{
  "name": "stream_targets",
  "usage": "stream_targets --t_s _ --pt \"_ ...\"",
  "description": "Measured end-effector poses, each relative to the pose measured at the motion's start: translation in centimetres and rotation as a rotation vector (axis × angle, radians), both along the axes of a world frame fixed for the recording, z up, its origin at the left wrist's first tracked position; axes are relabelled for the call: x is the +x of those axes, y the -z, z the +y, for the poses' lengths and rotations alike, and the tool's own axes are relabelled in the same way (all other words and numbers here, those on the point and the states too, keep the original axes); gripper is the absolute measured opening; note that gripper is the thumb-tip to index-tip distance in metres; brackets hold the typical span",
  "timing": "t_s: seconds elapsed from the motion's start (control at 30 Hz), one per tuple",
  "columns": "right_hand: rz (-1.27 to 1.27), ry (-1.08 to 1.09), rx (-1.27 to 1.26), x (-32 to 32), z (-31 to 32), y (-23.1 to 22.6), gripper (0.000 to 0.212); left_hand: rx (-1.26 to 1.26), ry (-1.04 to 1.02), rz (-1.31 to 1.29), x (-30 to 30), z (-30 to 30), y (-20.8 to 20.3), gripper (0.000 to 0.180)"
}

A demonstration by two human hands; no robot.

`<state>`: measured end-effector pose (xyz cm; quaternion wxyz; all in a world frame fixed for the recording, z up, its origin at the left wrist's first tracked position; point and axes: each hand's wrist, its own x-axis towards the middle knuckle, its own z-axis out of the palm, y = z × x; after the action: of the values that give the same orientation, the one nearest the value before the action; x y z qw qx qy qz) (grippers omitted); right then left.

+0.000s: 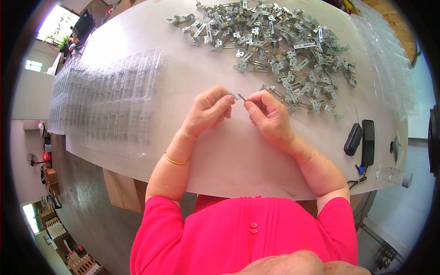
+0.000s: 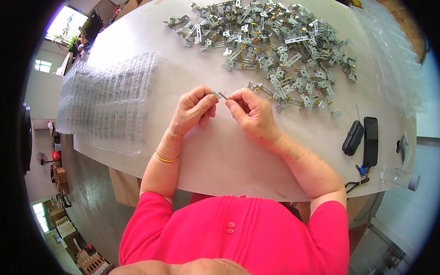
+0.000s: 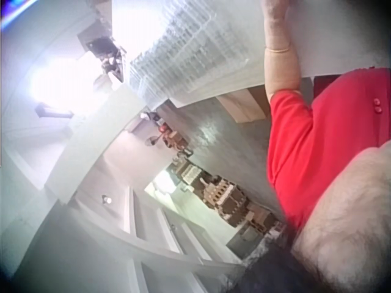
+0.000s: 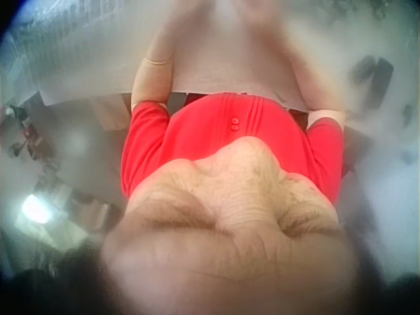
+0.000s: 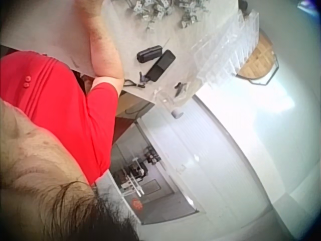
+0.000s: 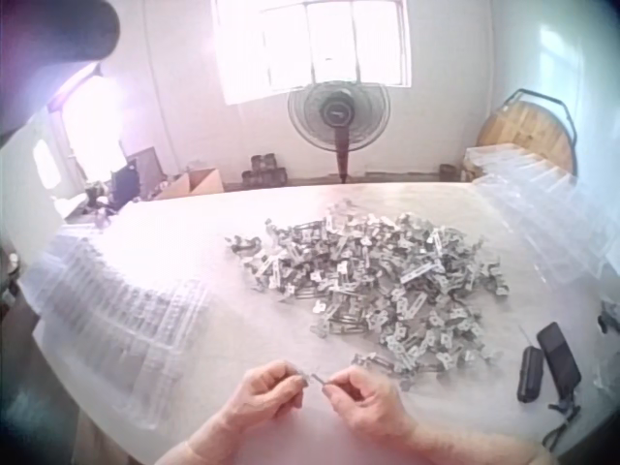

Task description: The person assembles metal components with small pins by hand, places the assembled parts into compartments of plastic trays, and stacks the plastic trays.

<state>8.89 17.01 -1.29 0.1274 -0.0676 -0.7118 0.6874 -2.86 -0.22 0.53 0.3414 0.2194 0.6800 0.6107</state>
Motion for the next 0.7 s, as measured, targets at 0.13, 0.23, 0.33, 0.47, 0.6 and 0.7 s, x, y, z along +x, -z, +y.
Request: stream_targets --t_s 0.13,0.23,0.33,0.47,0.6,0.7 --pt "-0.019 0.014 -0.094 0.0 0.0 0.0 0.008 -0.063 0.038 0.199 0.6 0.4 0.1 0.02" --pt "0.055 -0.008 -0.135 -0.1 -0.2 0.0 0.012 -0.072 0.047 0.32 0.5 0.2 0.2 0.018" --pt "0.044 -0.011 0.039 -0.2 -0.2 0.2 0.012 -0.051 0.065 0.425 0.6 0.4 1.0 0.015" --pt "0.21 0.069 0.297 -0.4 0.2 0.1 0.009 -0.068 0.107 0.523 0.7 0.2 0.8 0.013" --pt "0.271 0.102 0.191 -0.4 0.2 0.6 0.009 -0.017 0.126 0.423 1.1 0.5 0.5 0.013" --pt "0.259 0.088 0.138 -0.3 0.1 0.7 0.007 -0.067 0.148 0.332 1.1 0.4 0.0 0.013"
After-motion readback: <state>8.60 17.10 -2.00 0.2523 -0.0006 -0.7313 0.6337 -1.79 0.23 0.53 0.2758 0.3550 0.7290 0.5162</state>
